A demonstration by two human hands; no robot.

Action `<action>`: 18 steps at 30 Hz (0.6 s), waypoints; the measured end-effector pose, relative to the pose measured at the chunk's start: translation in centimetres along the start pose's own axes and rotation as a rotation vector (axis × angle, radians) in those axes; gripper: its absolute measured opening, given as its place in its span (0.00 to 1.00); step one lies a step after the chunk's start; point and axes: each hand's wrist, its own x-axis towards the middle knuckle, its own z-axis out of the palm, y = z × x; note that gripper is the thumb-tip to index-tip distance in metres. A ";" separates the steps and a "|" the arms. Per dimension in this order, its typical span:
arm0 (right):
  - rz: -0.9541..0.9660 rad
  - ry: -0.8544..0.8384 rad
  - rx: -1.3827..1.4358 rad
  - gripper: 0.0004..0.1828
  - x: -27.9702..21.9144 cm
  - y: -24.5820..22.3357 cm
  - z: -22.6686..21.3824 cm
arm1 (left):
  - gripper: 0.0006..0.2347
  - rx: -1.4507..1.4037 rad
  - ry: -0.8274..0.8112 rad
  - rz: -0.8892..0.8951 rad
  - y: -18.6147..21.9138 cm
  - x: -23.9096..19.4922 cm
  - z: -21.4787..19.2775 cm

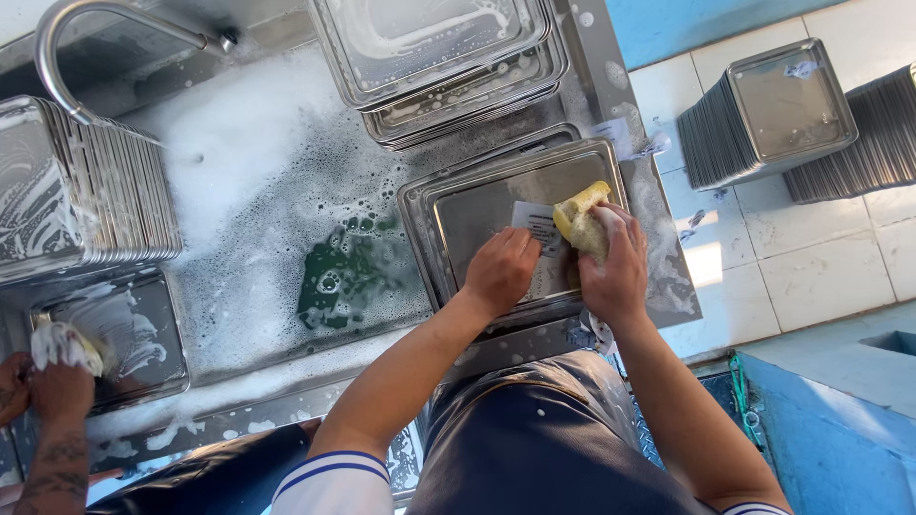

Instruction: The person scrubs rectangular metal trays with a yellow sponge in a soapy sink, rinses them under running water, and stacks the cleaned trays on the floor. The process is repeated for multiple trays.

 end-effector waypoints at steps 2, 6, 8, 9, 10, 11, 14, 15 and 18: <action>0.029 -0.012 0.020 0.32 0.1 -0.2 -0.2 | 0.10 -0.129 0.092 -0.020 1.2 -0.7 -3.1; -0.007 -0.012 0.037 0.31 0.3 -0.7 -0.7 | 0.23 -0.064 0.836 0.054 2.5 -1.7 -8.2; 0.006 -0.016 0.031 0.31 0.3 -0.5 -0.6 | 0.21 -0.074 0.768 0.118 2.8 -1.8 -9.0; 0.007 -0.021 0.026 0.32 0.3 -0.3 -0.6 | 0.20 -0.081 0.739 0.147 3.1 -1.9 -9.0; -0.002 -0.027 0.029 0.31 0.0 -0.3 -0.6 | 0.17 -0.120 0.714 0.143 3.4 -2.3 -8.7; -0.016 -0.024 0.031 0.31 0.2 -0.3 -0.6 | 0.15 -0.155 0.696 0.147 3.5 -2.6 -8.5; -0.044 -0.033 0.010 0.31 0.0 0.0 -0.6 | 0.08 -0.187 0.672 0.110 3.9 -2.8 -6.9; -0.052 -0.038 0.000 0.31 -0.1 0.0 -0.6 | 0.06 -0.184 0.670 0.091 4.0 -2.9 -6.2; -0.075 -0.057 0.033 0.31 -0.3 0.2 -0.7 | 0.04 -0.225 0.718 0.067 4.1 -2.7 -4.5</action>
